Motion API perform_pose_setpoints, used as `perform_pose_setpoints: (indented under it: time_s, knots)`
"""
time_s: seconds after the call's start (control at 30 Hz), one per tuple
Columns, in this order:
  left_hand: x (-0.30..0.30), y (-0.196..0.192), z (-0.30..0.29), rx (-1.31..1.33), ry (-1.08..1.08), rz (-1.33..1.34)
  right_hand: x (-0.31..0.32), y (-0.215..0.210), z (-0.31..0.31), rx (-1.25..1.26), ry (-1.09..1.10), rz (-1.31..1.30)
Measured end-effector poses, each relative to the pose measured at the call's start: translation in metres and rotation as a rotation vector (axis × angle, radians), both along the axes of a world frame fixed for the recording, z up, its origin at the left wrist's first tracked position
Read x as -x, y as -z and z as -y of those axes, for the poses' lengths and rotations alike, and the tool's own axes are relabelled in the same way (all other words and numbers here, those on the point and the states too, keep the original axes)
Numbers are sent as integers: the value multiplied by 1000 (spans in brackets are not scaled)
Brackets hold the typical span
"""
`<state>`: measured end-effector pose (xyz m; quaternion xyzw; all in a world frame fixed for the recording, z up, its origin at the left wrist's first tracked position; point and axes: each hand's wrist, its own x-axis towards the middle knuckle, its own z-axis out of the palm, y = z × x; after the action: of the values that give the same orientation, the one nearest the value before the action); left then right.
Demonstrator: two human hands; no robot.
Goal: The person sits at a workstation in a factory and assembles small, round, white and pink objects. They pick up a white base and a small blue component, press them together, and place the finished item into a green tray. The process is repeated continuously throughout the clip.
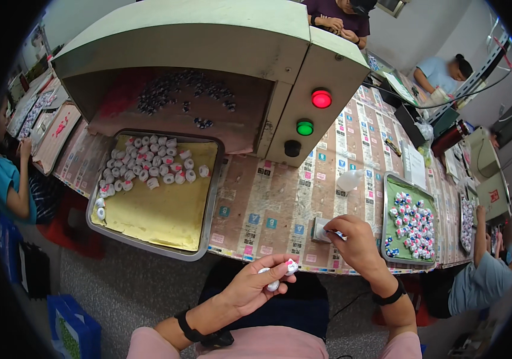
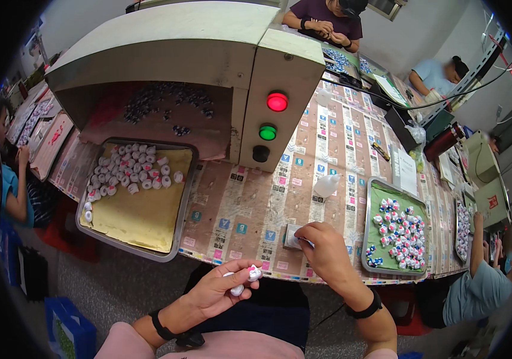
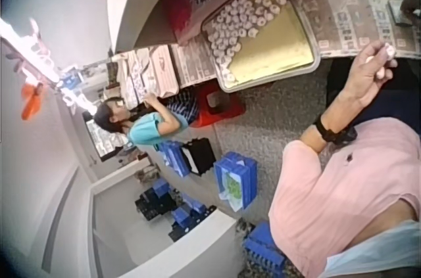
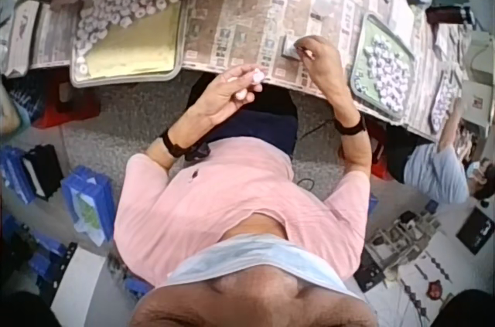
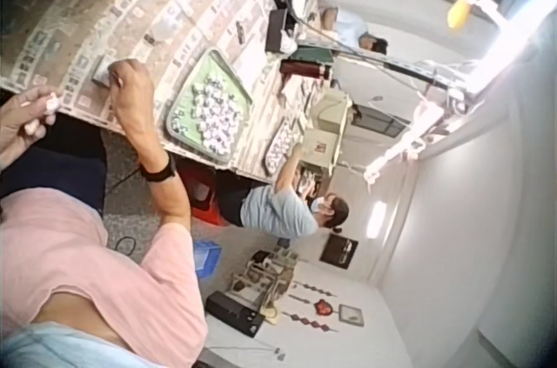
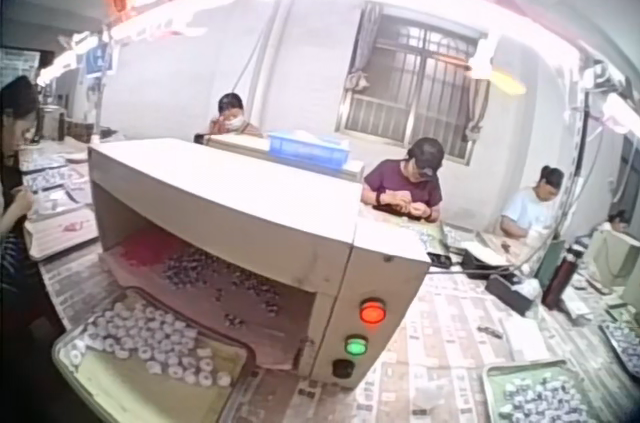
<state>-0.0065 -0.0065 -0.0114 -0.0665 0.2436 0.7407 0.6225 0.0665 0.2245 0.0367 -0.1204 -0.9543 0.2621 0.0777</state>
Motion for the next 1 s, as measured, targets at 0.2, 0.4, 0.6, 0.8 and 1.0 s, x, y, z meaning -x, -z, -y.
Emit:
perform_pose_setpoints:
  time_s: [0.2, 0.4, 0.6, 0.8, 1.0]
  knots:
    - [0, 5, 1, -17, -7, -19, -6, -8, 6, 25, 36, -44]
    - [-2, 4, -4, -8, -8, -61, -20, -31, 33, 303, 66, -97]
    - [-7, -2, -11, 14, -9, -105, -39, -27, 57, 709, 91, -104]
    - [-10, -2, -14, 20, -21, -92, -47, -20, 57, 763, 134, -136]
    - [-12, -4, -15, 22, -8, -117, -49, -8, 57, 875, 160, -118]
